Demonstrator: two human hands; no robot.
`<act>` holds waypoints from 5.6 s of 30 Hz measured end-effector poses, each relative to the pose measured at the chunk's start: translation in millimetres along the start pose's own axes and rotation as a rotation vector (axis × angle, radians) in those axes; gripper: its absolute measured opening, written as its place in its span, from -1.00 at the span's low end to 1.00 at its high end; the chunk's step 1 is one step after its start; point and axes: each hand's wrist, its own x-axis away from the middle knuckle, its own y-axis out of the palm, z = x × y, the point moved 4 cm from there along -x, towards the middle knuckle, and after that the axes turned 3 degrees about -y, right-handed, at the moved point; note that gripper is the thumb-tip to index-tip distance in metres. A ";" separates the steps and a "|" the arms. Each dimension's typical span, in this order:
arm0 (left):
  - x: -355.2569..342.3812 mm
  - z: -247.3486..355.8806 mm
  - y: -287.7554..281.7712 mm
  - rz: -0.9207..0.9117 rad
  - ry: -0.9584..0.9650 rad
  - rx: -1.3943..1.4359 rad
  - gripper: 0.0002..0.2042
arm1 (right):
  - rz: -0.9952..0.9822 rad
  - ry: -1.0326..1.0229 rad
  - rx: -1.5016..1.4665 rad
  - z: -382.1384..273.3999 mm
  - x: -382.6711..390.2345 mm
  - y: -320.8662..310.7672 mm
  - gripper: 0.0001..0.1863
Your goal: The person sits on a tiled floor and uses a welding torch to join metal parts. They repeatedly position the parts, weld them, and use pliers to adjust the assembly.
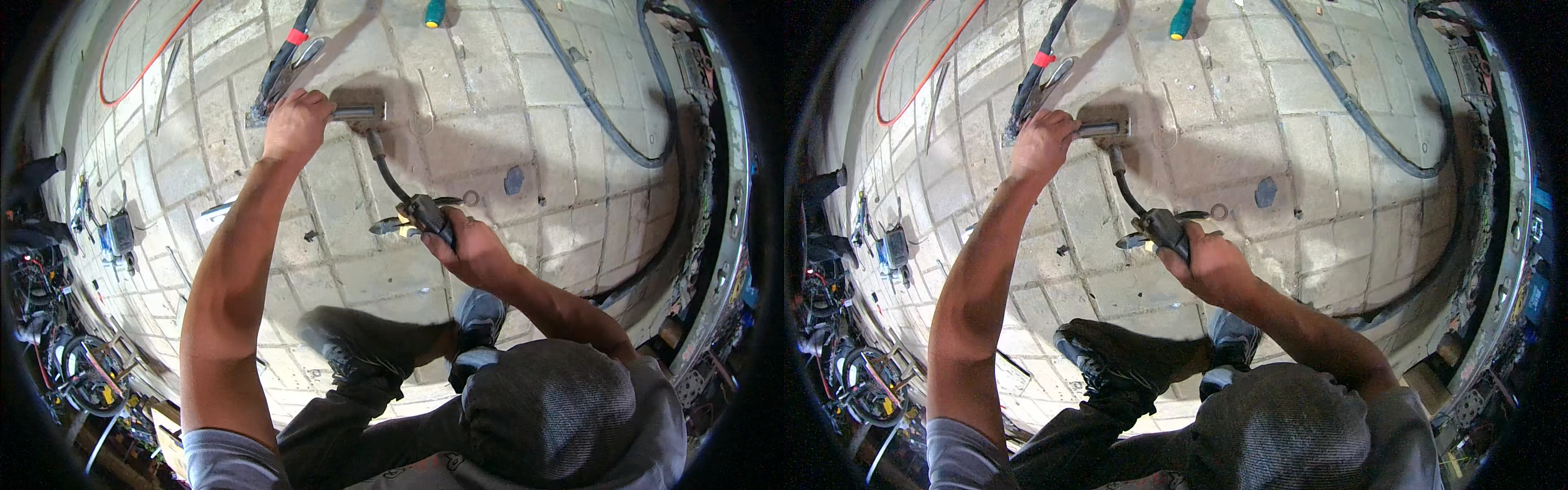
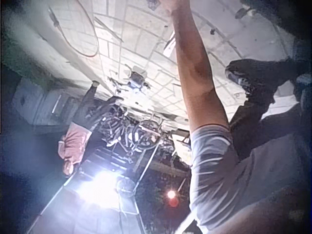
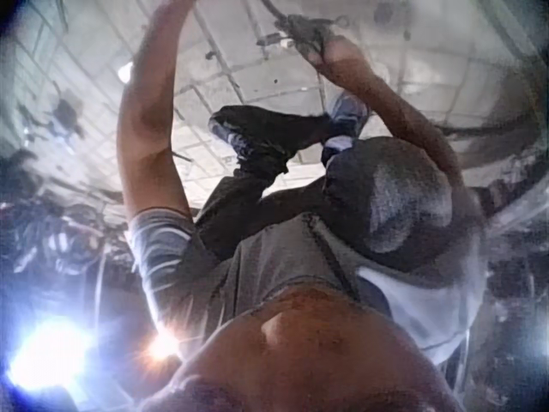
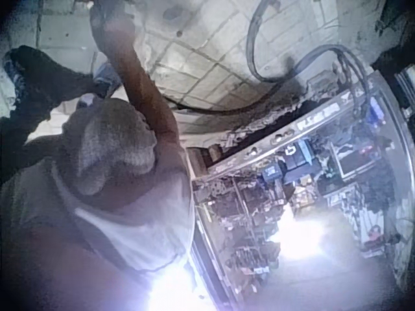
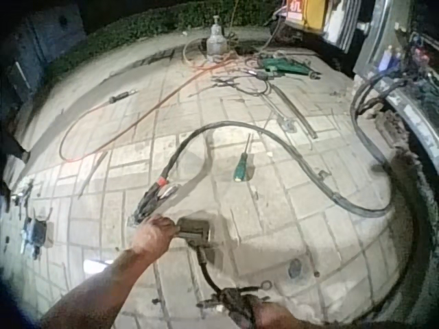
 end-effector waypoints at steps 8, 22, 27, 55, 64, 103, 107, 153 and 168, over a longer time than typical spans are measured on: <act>0.5 -1.0 1.4 0.045 0.003 0.001 -0.85 | -0.098 0.224 -0.168 0.4 -11.3 -5.4 -0.38; -0.8 8.9 -3.5 -0.014 -0.022 -0.076 -0.82 | -0.181 0.384 -0.337 1.5 -17.4 -11.1 -0.32; -0.7 2.9 2.3 0.053 0.044 -0.049 -0.83 | -0.121 0.365 -0.338 6.1 -19.1 -5.9 -0.43; 1.1 0.3 -1.8 0.053 0.063 -0.103 -0.87 | 0.219 -0.261 0.248 9.1 -18.4 18.3 -0.46; 2.8 1.5 -4.2 0.057 0.046 -0.094 -0.85 | 0.111 -0.091 0.129 3.2 -21.3 16.2 -0.53; 1.3 4.0 -6.3 0.048 0.056 -0.100 -0.86 | 0.151 -0.143 0.073 7.9 -13.7 27.1 -0.50; 1.7 4.2 -3.7 0.031 0.027 -0.122 -0.84 | 0.262 -0.271 0.200 6.0 -13.4 24.9 -0.49; -2.5 4.8 -17.6 -0.073 0.035 -0.148 -0.76 | 0.482 0.148 0.050 74.4 -19.3 -49.8 -0.22; 0.9 -3.0 -9.9 -0.022 -0.007 -0.208 -0.79 | 0.405 0.133 0.086 76.8 -15.9 -48.0 -0.29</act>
